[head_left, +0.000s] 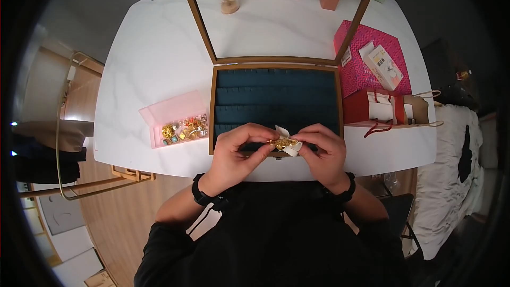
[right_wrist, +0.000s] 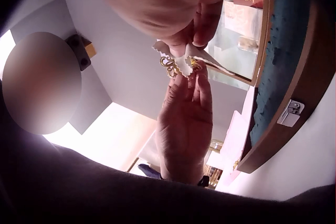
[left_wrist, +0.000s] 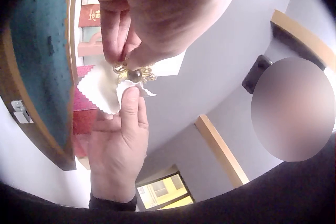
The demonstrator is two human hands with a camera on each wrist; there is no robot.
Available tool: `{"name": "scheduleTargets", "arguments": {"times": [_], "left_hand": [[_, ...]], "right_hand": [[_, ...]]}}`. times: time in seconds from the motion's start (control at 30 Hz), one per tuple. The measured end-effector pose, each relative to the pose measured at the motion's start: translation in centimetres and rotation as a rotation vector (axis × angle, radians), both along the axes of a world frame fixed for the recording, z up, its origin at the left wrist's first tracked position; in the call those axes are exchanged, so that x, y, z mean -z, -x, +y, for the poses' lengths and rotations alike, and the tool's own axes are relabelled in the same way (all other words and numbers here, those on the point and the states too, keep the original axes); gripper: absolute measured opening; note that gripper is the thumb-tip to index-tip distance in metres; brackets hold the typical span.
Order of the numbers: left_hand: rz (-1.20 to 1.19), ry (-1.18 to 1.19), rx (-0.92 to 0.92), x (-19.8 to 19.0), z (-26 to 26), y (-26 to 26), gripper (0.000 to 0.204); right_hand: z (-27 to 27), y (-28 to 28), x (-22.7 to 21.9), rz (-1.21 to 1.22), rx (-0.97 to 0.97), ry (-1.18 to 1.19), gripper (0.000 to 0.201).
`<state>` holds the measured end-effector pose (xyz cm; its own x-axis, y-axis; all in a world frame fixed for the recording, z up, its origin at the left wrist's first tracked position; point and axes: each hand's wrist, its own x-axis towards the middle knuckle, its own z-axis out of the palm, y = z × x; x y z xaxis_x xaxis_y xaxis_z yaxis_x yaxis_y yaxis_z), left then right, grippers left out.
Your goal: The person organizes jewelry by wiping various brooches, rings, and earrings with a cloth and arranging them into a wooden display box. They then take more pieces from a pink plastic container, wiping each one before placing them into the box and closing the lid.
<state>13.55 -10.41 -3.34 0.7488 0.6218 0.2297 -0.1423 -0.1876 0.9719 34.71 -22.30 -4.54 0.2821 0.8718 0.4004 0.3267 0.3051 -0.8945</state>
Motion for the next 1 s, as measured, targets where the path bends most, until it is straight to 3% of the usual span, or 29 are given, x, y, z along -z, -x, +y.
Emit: {"name": "scheduleTargets", "arguments": {"times": [0.1, 0.17, 0.5, 0.67, 0.87, 1.0], "left_hand": [[0.075, -0.009, -0.058, -1.4, -0.1, -0.4, 0.022], [0.060, -0.284, -0.033, -1.8, 0.5, -0.5, 0.019], [0.157, -0.376, -0.091, -1.8, 1.8, -1.5, 0.012], [0.243, -0.536, 0.006, -2.3, 2.9, -2.1, 0.012], [0.351, -0.548, 0.092, -2.3, 5.1, -2.5, 0.009], [0.476, -0.464, 0.097, -1.9, 8.5, -3.3, 0.009]], "right_hand": [[-0.3, -0.1, -0.1, 0.015, 0.002, 0.018, 0.026], [-0.3, -0.2, 0.0, 0.007, 0.003, 0.040, 0.025], [0.0, -0.2, 0.6, 0.035, 0.007, 0.087, 0.021], [-0.1, -0.4, 0.6, -0.013, 0.018, 0.132, 0.020], [-0.6, -0.8, 1.7, 0.057, 0.055, 0.175, 0.018], [-2.0, -2.1, 1.8, -0.068, 0.136, 0.207, 0.016]]}}
